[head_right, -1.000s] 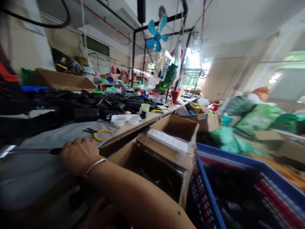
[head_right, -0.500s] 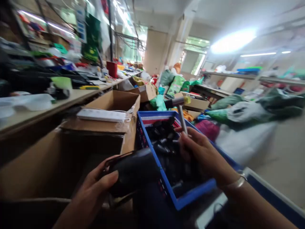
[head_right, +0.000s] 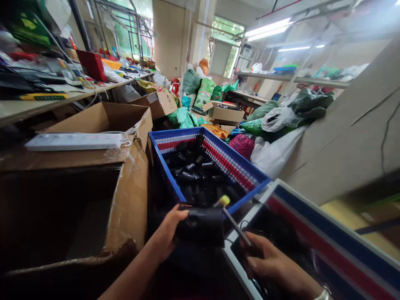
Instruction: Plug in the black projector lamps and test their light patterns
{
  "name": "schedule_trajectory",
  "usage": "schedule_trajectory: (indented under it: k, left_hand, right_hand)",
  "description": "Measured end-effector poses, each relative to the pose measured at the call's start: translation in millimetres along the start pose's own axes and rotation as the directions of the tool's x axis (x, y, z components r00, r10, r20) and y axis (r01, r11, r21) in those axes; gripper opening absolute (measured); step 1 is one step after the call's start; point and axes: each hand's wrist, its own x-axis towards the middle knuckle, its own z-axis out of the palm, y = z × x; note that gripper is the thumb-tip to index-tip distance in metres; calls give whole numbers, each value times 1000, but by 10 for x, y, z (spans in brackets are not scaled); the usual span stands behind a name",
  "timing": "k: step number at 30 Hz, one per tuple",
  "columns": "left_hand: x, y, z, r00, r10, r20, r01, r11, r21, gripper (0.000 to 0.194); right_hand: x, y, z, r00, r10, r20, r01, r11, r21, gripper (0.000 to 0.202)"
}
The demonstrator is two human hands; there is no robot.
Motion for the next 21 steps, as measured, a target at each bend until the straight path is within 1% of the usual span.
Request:
schedule_trajectory:
  k: [1,3,5,7,9,11,14,17,19,21]
  left_hand:
    - [66,-107,-65,999,-2,-40,4,999,49,31]
    - [194,-303,-204,995,5,-97,9,990,142,28]
    - [312,-451,-340,989,20,-147,14,974,225,27]
    - [416,-537,-459,984,21,-176,30,959,283,26]
    - [497,-570,-548,984,8,-177,50,947,318,26]
    - [550,-570,-596,987,-8,-159,63,938,341,26]
    - [578,-549,-610,991,-23,-131,69,930,361,26]
    - [571,-536,-605,993,-18,-113,59,926,373,26]
    - [567,-539,-610,994,-8,-107,49,923,381,26]
    - [571,-551,-624,995,-6,-104,46,922,385,28]
  right_hand:
    - [36,87,-26,1000,9,10,-8,999,-42,53]
    - [98,263,-76,999,-9,-31,4,986,-166,41]
    - [122,421,-114,996,-22,-86,-2,961,-275,38]
    - [106,526,-139,994,5,-109,-39,949,-314,39]
    - [78,558,-160,996,7,-87,-36,941,-338,39]
    - [72,541,-178,996,-62,-63,33,924,-380,41]
    - [129,534,-188,987,-159,-25,135,903,-407,45]
    - [247,605,-169,974,-224,4,208,893,-399,47]
    - [322,635,-161,970,-232,69,239,879,-413,46]
    - [355,606,-180,969,-213,127,248,864,-438,44]
